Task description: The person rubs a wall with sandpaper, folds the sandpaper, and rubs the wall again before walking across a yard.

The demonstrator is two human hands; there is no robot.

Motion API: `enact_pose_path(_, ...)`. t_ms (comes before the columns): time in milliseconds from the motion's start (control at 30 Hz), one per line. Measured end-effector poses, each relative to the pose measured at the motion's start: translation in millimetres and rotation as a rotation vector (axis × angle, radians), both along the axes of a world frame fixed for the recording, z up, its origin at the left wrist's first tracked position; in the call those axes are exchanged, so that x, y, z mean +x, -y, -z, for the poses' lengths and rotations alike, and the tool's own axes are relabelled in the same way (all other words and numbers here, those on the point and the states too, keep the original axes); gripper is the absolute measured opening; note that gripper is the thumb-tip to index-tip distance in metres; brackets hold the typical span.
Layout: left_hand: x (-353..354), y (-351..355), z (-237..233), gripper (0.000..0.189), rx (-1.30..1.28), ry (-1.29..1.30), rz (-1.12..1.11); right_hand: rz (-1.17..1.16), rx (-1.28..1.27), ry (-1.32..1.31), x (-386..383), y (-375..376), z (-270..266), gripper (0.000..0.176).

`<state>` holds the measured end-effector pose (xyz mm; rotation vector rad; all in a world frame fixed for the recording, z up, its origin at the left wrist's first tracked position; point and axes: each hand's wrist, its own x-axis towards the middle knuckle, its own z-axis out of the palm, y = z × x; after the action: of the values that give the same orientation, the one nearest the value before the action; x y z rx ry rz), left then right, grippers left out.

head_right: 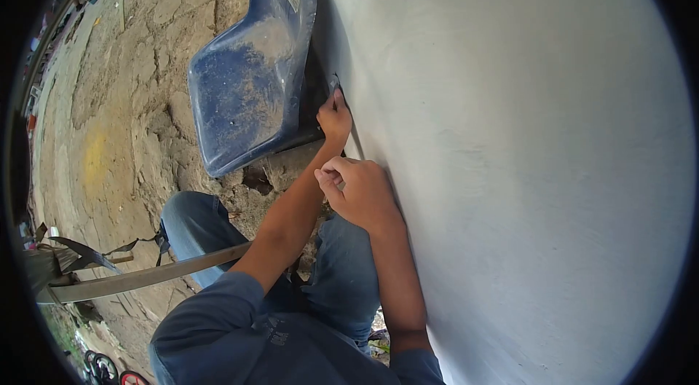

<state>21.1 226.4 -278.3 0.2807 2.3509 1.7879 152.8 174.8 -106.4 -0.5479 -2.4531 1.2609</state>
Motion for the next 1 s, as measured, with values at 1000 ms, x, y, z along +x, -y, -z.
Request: enact_pose_path(1000,100,84,85,0.036,0.465,0.486,0.198,-0.058,-0.039,0.101,11,3,-3,0.020)
